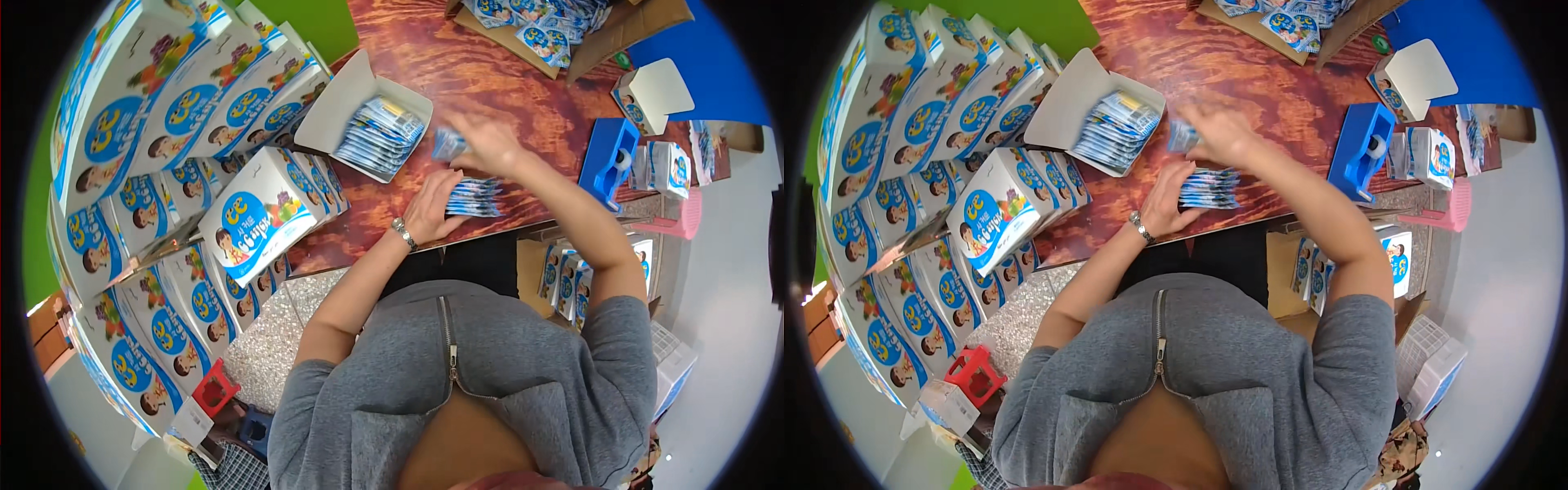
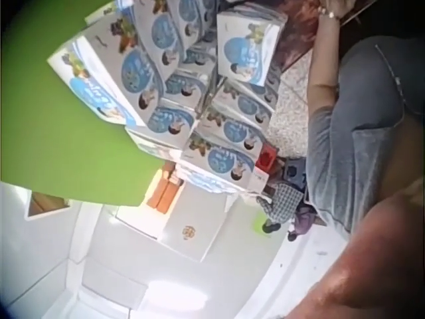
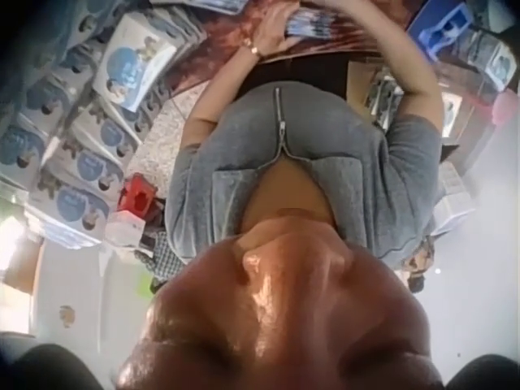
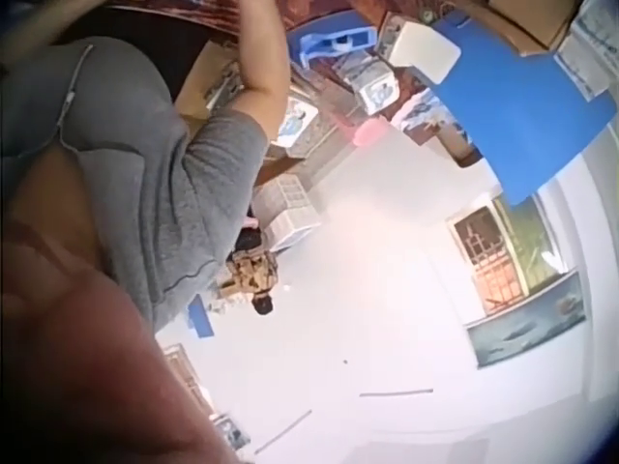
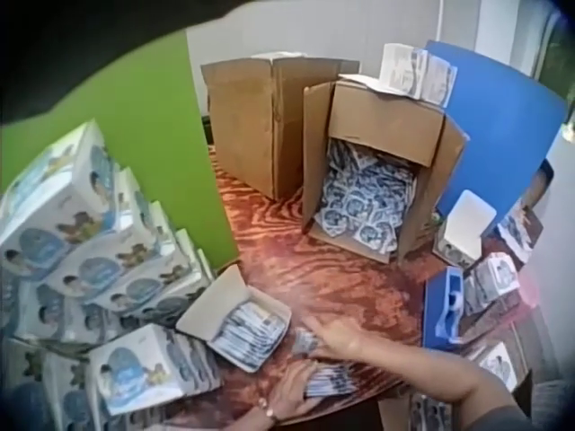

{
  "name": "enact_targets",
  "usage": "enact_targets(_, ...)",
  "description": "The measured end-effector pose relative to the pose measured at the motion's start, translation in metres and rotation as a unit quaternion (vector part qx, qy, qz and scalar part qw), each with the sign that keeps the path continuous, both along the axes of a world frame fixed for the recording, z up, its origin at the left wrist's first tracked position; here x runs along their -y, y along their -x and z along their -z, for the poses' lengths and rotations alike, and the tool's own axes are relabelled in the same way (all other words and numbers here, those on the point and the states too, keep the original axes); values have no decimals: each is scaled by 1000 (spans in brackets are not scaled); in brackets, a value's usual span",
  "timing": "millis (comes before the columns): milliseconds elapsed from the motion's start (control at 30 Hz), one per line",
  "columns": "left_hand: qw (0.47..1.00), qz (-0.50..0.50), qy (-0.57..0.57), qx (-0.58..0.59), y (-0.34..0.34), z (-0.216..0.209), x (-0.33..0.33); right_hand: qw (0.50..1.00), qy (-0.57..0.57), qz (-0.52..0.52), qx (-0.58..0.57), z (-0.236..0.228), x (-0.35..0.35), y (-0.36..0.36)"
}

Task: Packing individual product sachets into small cardboard boxes at a packing station.

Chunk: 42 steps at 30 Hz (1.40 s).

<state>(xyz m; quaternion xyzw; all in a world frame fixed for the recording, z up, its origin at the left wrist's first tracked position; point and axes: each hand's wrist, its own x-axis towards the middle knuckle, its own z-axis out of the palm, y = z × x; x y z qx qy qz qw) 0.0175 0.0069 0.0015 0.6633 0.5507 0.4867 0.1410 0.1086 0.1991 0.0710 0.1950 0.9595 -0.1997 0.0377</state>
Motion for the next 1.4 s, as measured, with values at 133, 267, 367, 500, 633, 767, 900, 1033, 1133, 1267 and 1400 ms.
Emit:
enact_targets(133,1000,-13,-27,-10,-6,2,8,990,114,-51,-62,4,3,-26)
enact_targets(267,997,-49,-18,-64,-12,4,16,971,239,1,-10,-7,4,-36)
enact_targets(367,990,-98,-36,-97,-15,-2,17,992,99,-74,40,-12,13,-38)
enact_targets(500,981,-146,-35,-120,-13,-14,14,982,184,-25,-45,-7,24,-51)
enact_targets(633,997,-43,47,-49,-7,1,15,947,240,96,-189,19,38,-57)
enact_targets(767,997,-23,55,-42,-8,1,17,863,316,265,-293,46,52,-61)
enact_targets(900,996,-65,37,-51,-6,-11,10,853,308,275,-319,54,56,-62)
enact_targets(1033,996,-21,54,-64,-3,4,13,812,373,299,-335,55,56,-63)
enact_targets(1133,996,-38,51,-69,-7,1,13,803,408,293,-322,57,65,-62)
enact_targets(1267,993,-68,51,-84,-4,-8,10,872,323,253,-266,43,57,-63)
enact_targets(1400,987,-45,82,-131,1,-11,12,950,259,106,-136,4,48,-69)
